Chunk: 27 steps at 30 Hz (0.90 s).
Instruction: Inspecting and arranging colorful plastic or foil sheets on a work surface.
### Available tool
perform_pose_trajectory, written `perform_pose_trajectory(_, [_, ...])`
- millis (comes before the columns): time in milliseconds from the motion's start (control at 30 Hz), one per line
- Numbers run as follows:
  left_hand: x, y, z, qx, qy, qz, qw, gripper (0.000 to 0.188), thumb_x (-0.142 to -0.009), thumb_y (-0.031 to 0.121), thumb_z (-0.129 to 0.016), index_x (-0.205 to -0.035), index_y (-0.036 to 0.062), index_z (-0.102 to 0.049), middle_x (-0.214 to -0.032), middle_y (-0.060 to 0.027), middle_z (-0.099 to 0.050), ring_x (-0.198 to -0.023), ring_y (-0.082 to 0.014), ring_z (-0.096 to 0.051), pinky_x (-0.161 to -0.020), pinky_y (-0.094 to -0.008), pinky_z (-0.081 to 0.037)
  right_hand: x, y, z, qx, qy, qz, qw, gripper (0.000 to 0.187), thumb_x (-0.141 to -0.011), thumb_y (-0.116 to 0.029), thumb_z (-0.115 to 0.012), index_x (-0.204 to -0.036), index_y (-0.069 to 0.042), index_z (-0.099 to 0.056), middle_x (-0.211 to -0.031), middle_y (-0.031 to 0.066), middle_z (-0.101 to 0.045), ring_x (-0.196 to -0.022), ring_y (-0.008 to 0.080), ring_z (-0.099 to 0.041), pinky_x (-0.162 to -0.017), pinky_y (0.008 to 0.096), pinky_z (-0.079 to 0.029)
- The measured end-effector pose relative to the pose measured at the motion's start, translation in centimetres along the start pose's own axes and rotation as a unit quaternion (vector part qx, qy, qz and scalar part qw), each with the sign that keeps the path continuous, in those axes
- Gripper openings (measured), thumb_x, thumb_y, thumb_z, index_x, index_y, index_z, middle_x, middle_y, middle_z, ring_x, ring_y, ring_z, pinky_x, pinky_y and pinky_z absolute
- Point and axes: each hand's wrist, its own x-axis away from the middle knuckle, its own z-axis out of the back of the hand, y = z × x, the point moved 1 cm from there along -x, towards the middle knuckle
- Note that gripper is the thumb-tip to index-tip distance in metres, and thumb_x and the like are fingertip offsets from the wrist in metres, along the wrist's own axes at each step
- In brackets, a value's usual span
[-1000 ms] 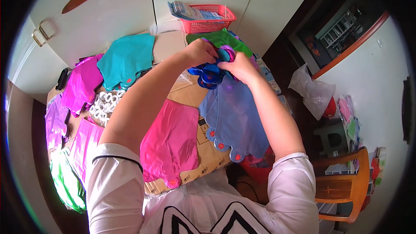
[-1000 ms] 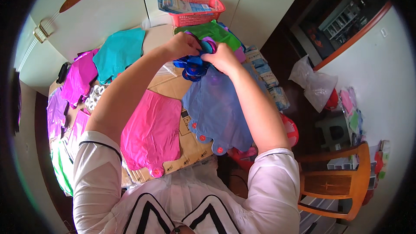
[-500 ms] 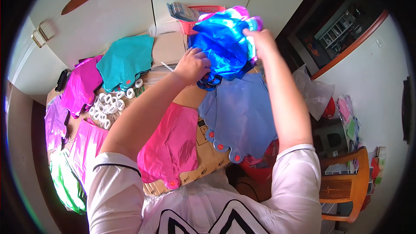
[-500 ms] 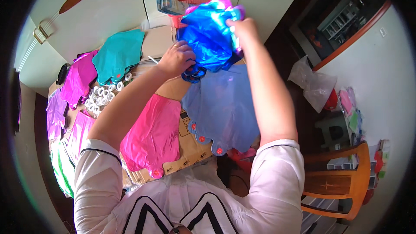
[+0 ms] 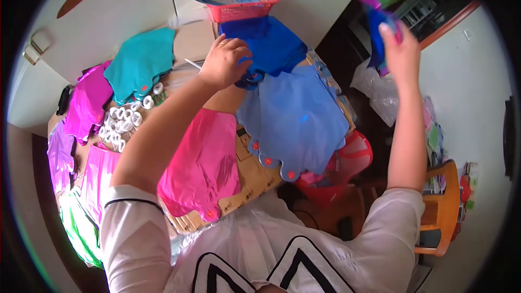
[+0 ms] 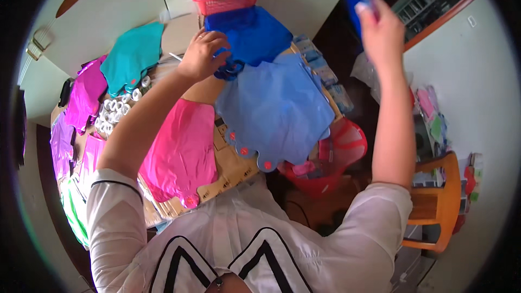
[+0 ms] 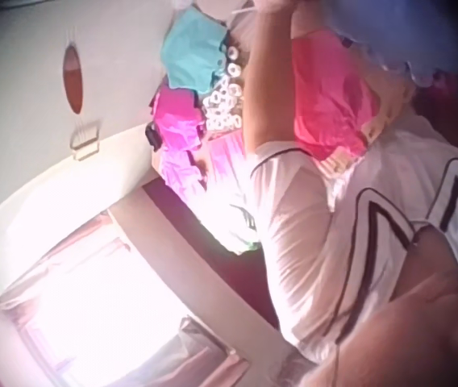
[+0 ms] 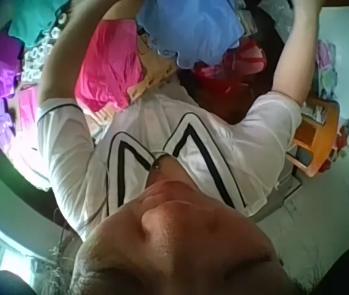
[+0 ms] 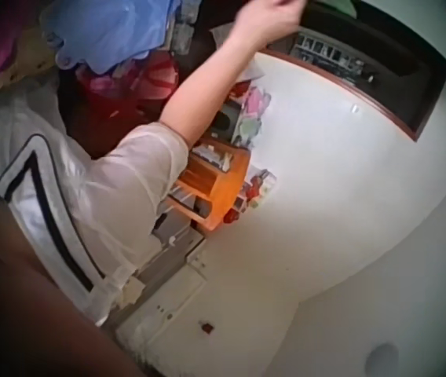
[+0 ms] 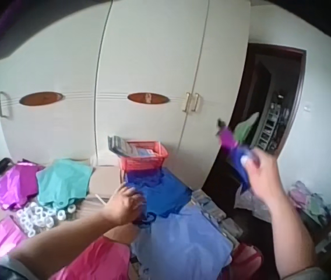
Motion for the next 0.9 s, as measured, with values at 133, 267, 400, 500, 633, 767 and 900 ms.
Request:
perform_pose_trajectory(133, [2.7, 10.3, 3.2, 0.25, -0.149, -0.175, 0.941, 0.027, -0.076, 0.013, -0.075, -0.101, 0.0058, -0.067, -0.109, -0.011, -0.064, -0.109, -0.0323, -0.058, -0.099, -0.044, -0.045, 11.7, -3.9, 1.8, -0.088, -0.182, -0.051, 0.978, 0.019, -0.091, -0.02, -0.065, -0.103, -0.005, -0.065, -0.085, 0.0208, -0.067, -0.08, 0.0377, -0.068, -0.068, 0.0405, -0.052])
perform_pose_trajectory(267, [6.1, 16.0, 3.2, 0.195, -0.175, -0.279, 0.924, 0.033, -0.076, 0.016, -0.068, -0.107, 0.0039, -0.066, -0.104, -0.009, -0.062, -0.105, -0.0287, -0.061, -0.093, -0.0398, -0.05, 19.0, -5.8, 0.5, -0.203, -0.253, -0.075, 0.943, 0.018, -0.09, -0.01, -0.064, -0.107, -0.003, -0.065, -0.092, 0.0206, -0.069, -0.089, 0.0373, -0.068, -0.074, 0.0379, -0.053])
perform_pose_trajectory(400, [6.7, 16.7, 2.7, 0.136, -0.201, -0.325, 0.914, 0.036, -0.08, 0.018, -0.059, -0.113, 0.0018, -0.065, -0.114, -0.0121, -0.064, -0.107, -0.0284, -0.062, -0.092, -0.04, -0.05, 21.6, -5.1, 0.0, -0.235, -0.266, -0.125, 0.927, 0.022, -0.094, -0.017, -0.061, -0.108, -0.002, -0.065, -0.089, 0.0194, -0.069, -0.085, 0.0348, -0.069, -0.072, 0.0375, -0.053])
perform_pose_trajectory(500, [6.9, 17.2, 2.6, 0.125, -0.173, -0.35, 0.912, 0.033, -0.077, 0.018, -0.062, -0.106, 0.0022, -0.067, -0.109, -0.0115, -0.065, -0.103, -0.0277, -0.063, -0.087, -0.0399, -0.052, 22.0, -5.0, 0.4, -0.241, -0.264, -0.147, 0.922, 0.022, -0.094, -0.018, -0.06, -0.108, -0.002, -0.065, -0.087, 0.0186, -0.069, -0.081, 0.0351, -0.068, -0.071, 0.0372, -0.052])
perform_pose_trajectory(633, [6.9, 17.2, 1.8, 0.244, -0.185, -0.263, 0.915, 0.025, -0.078, 0.011, -0.065, -0.101, 0.0018, -0.069, -0.103, -0.0111, -0.066, -0.098, -0.0296, -0.064, -0.084, -0.0402, -0.052, 23.3, -5.1, 0.7, -0.266, -0.249, -0.134, 0.921, 0.021, -0.094, -0.018, -0.06, -0.106, -0.001, -0.065, -0.087, 0.0195, -0.069, -0.081, 0.0362, -0.067, -0.071, 0.0377, -0.052])
perform_pose_trajectory(767, [6.4, 17.0, 1.0, 0.371, -0.226, -0.116, 0.893, 0.01, -0.079, 0.006, -0.069, -0.089, 0.0036, -0.071, -0.086, -0.0108, -0.067, -0.083, -0.029, -0.066, -0.072, -0.0383, -0.053, 23.8, -5.5, 0.7, -0.292, -0.25, -0.119, 0.916, 0.022, -0.094, -0.018, -0.06, -0.107, -0.001, -0.065, -0.09, 0.0207, -0.069, -0.083, 0.0366, -0.067, -0.073, 0.0381, -0.052])
perform_pose_trajectory(900, [4.7, 16.9, 1.3, 0.424, -0.357, 0.012, 0.833, 0.012, -0.082, 0.007, -0.069, -0.092, 0.0013, -0.071, -0.08, -0.0109, -0.069, -0.073, -0.0232, -0.067, -0.067, -0.035, -0.052, 24.1, -5.4, 0.7, -0.298, -0.269, -0.148, 0.904, 0.024, -0.093, -0.018, -0.06, -0.108, 0.0, -0.064, -0.095, 0.0207, -0.069, -0.088, 0.0368, -0.067, -0.077, 0.0385, -0.051])
